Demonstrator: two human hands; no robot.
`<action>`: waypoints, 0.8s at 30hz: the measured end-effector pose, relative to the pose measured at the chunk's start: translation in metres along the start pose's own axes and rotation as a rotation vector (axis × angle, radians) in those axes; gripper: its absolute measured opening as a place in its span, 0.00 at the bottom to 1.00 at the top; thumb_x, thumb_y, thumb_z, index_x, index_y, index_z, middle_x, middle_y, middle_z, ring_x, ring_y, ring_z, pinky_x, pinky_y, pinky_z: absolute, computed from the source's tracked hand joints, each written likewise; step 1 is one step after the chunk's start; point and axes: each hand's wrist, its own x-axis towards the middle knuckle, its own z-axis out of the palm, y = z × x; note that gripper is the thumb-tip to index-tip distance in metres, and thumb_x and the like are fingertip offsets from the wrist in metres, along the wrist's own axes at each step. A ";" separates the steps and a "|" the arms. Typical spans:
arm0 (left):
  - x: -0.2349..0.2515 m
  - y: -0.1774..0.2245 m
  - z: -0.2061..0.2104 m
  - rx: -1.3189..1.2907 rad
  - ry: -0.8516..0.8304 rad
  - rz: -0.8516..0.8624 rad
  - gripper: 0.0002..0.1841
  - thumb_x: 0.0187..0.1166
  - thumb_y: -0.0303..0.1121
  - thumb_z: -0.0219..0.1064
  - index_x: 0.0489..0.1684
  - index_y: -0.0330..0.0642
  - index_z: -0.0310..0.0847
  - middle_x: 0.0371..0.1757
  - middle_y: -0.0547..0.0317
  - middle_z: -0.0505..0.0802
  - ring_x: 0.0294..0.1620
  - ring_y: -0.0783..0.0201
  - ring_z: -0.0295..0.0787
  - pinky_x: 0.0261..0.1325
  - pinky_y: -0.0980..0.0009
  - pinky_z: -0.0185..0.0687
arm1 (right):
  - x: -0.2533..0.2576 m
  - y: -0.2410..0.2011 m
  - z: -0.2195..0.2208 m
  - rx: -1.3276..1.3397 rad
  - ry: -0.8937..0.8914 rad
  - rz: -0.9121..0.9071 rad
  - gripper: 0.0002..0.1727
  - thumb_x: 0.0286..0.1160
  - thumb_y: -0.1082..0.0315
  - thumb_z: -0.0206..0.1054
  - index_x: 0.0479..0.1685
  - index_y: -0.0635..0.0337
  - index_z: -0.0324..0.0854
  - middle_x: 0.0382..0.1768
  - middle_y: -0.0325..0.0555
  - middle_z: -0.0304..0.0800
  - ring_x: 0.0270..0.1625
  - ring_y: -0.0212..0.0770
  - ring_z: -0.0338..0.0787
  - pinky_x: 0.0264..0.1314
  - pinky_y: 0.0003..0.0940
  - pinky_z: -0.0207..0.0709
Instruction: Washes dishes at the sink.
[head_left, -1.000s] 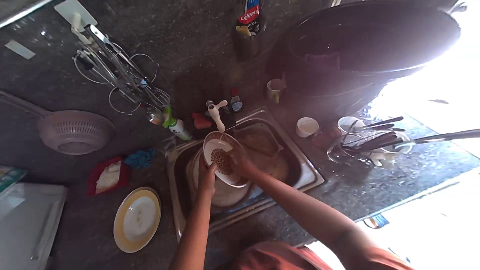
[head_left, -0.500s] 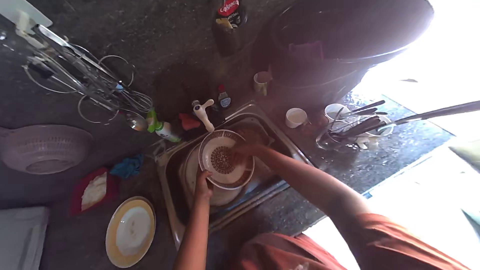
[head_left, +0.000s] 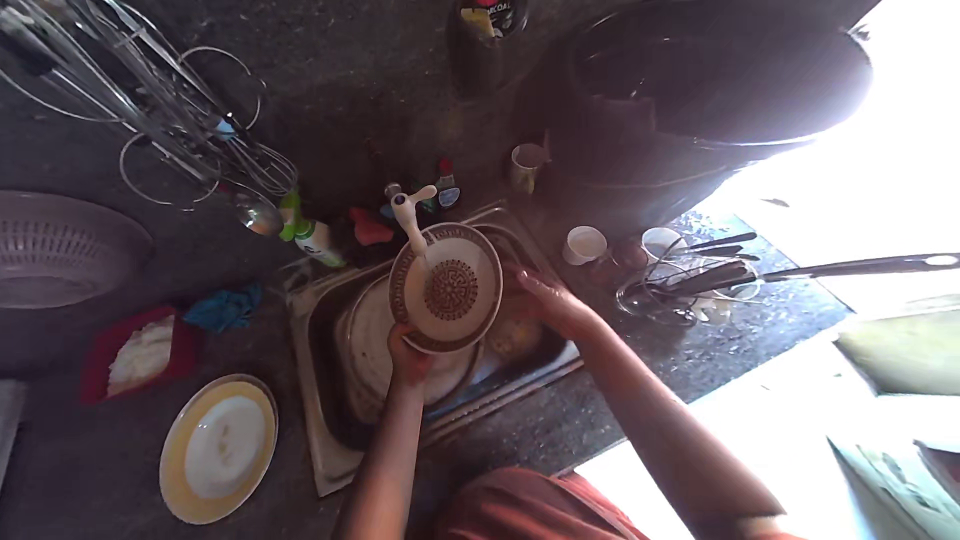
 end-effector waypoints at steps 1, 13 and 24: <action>-0.003 0.002 0.008 0.040 0.025 -0.008 0.16 0.77 0.32 0.40 0.53 0.44 0.72 0.42 0.53 0.93 0.42 0.59 0.95 0.41 0.58 0.93 | -0.004 0.004 0.007 0.120 -0.050 0.039 0.30 0.95 0.51 0.39 0.89 0.56 0.55 0.70 0.55 0.83 0.63 0.49 0.90 0.60 0.47 0.88; -0.050 0.060 0.066 0.962 0.026 0.250 0.42 0.69 0.17 0.60 0.92 0.35 0.51 0.75 0.38 0.80 0.63 0.62 0.85 0.61 0.67 0.84 | 0.047 0.082 0.084 0.520 -0.001 0.380 0.13 0.88 0.70 0.56 0.65 0.62 0.72 0.44 0.47 0.86 0.42 0.38 0.89 0.45 0.35 0.85; -0.056 0.054 0.005 0.491 0.305 -0.150 0.17 0.88 0.33 0.46 0.66 0.38 0.72 0.49 0.48 0.90 0.45 0.58 0.92 0.44 0.60 0.91 | 0.022 -0.022 0.041 -0.612 -0.049 0.142 0.21 0.89 0.64 0.60 0.76 0.64 0.74 0.59 0.63 0.85 0.56 0.49 0.86 0.62 0.47 0.80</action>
